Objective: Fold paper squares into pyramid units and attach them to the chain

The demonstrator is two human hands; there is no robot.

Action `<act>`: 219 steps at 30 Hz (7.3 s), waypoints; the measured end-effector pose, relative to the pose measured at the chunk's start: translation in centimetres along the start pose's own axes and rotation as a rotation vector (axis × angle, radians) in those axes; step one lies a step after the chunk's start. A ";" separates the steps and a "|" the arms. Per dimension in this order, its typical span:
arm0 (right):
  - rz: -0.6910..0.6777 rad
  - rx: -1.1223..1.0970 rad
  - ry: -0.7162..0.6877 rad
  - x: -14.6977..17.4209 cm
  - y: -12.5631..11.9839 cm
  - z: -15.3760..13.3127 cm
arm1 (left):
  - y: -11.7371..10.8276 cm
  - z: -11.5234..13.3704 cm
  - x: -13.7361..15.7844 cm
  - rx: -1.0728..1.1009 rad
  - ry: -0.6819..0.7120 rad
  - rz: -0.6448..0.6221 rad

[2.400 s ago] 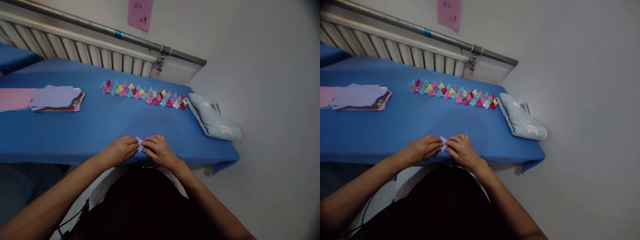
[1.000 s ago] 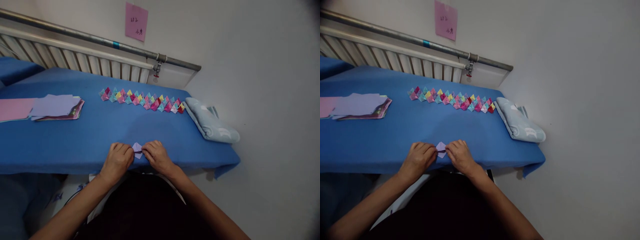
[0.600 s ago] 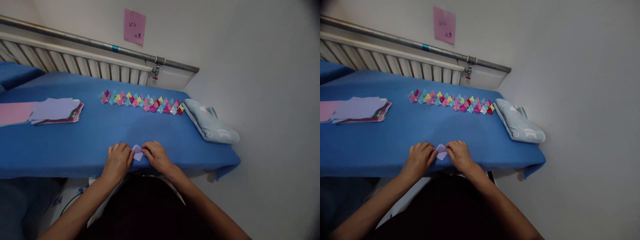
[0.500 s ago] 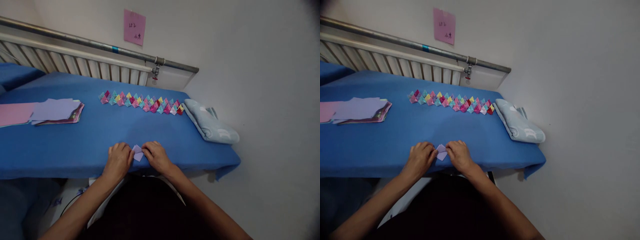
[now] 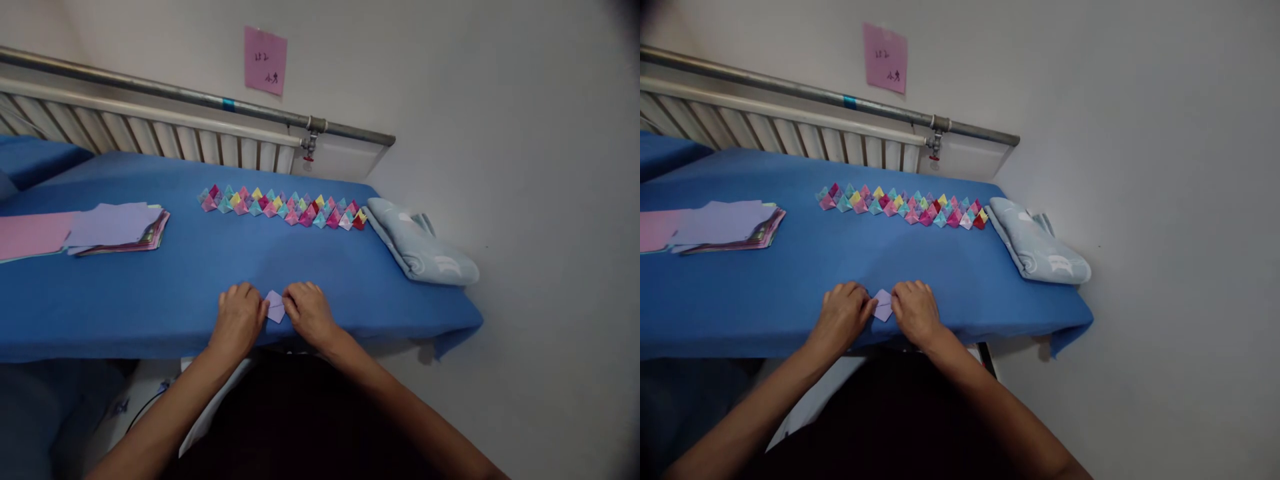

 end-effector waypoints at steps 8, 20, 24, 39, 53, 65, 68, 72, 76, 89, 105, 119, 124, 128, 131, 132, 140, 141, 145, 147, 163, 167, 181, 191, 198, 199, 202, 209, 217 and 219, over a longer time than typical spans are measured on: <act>-0.001 -0.105 0.095 0.0 -0.2 0.3 | -0.6 -1.1 -0.3 0.012 -0.020 -0.096; 0.043 -0.138 0.155 0.0 -0.3 1.0 | -0.4 -1.3 0.5 0.134 0.522 0.004; 0.001 -0.188 0.202 -0.2 -0.7 1.3 | -0.6 -1.0 0.8 0.093 0.502 -0.014; -0.050 -0.178 0.256 -0.4 -1.2 2.2 | -2.3 0.1 -4.2 0.140 0.415 -0.535; 0.064 -0.304 0.308 0.0 -1.5 2.2 | -0.7 -0.1 -9.2 0.320 0.090 -0.940; 0.182 -0.775 0.359 1.0 -1.3 1.7 | -1.6 -2.6 -6.0 0.688 -0.214 -0.760; 0.108 -1.060 0.436 0.9 -1.2 0.1 | -2.2 -2.4 -4.7 1.052 -0.405 -0.559; 0.091 -1.289 0.456 0.5 -1.3 -1.6 | -2.4 -1.3 -3.3 1.306 -0.512 -0.404; 0.120 -1.182 0.398 0.3 -1.7 -1.6 | -2.7 -0.9 -3.2 1.360 -0.497 -0.424; 0.186 -0.018 -0.265 1.4 -2.1 -0.9 | -1.9 -1.2 -1.7 0.260 0.385 0.055; 0.008 -0.118 -0.215 3.2 -1.0 -0.3 | -2.0 -0.5 1.8 0.266 0.368 -0.020; 0.119 -0.136 -0.110 4.3 -0.6 -0.4 | -1.9 -0.6 1.6 0.277 0.374 0.004; 0.086 -0.147 -0.146 4.2 -0.5 -0.1 | -1.9 -0.8 1.5 0.272 0.401 0.032; 0.105 -0.164 -0.130 4.1 -0.4 -0.1 | -1.9 -0.9 1.5 0.278 0.403 0.021; 0.117 -0.165 -0.079 4.0 -0.3 -0.3 | -1.8 -1.0 1.3 0.278 0.394 -0.010; 0.122 -0.166 -0.051 3.9 -0.3 -0.4 | -1.8 -1.0 1.3 0.278 0.388 -0.014; 0.180 -0.209 0.109 3.6 -0.3 -0.6 | -0.9 -1.1 0.7 0.276 0.235 -0.129; 0.179 -0.206 0.117 3.5 -0.2 -0.6 | -0.9 -1.1 0.6 0.272 0.203 -0.155; 0.169 -0.192 0.143 3.4 0.1 -0.6 | -0.9 -0.9 -0.1 0.233 0.057 -0.256; 0.163 -0.190 0.154 3.3 0.1 -0.6 | -1.0 -0.7 -0.5 0.211 0.012 -0.289; 0.080 -0.196 0.211 2.4 -0.4 -0.6 | -1.5 0.2 -1.7 0.064 -0.089 -0.442; 0.073 -0.189 0.207 2.4 -0.4 -0.5 | -1.4 -0.2 -1.5 0.066 -0.091 -0.423; 0.008 -0.112 0.175 1.7 -0.6 -0.1 | -1.1 0.8 1.6 0.168 0.475 0.027; -0.006 -0.165 0.192 2.2 -1.6 0.9 | -1.2 0.9 2.6 0.095 0.444 0.038; 0.055 -0.401 -0.043 2.2 -1.4 -1.9 | -1.1 1.3 3.4 0.070 0.423 0.062; 0.041 -0.394 -0.069 2.2 -1.0 -2.0 | -1.0 1.2 3.5 0.077 0.423 0.069; -0.002 -0.327 -0.129 2.1 -0.2 -1.8 | -0.9 0.6 3.7 0.129 0.436 0.070; -0.011 -0.243 -0.139 2.2 0.1 -1.5 | -1.1 -1.1 4.4 0.135 0.442 0.116; 0.007 -0.243 -0.152 2.3 0.3 -1.4 | -1.5 -1.3 5.0 0.065 0.346 0.104; 0.007 -0.241 -0.153 2.3 0.3 -1.4 | -1.8 -1.1 4.8 0.065 0.308 0.109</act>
Point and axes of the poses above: each hand's wrist, its own x-axis away from the middle knuckle, its own y-axis out of the palm, z = x × y, the point moved 2 cm from there along -x, towards the middle knuckle, and after that the axes turned 3 degrees about -y, right-handed, at the moved point
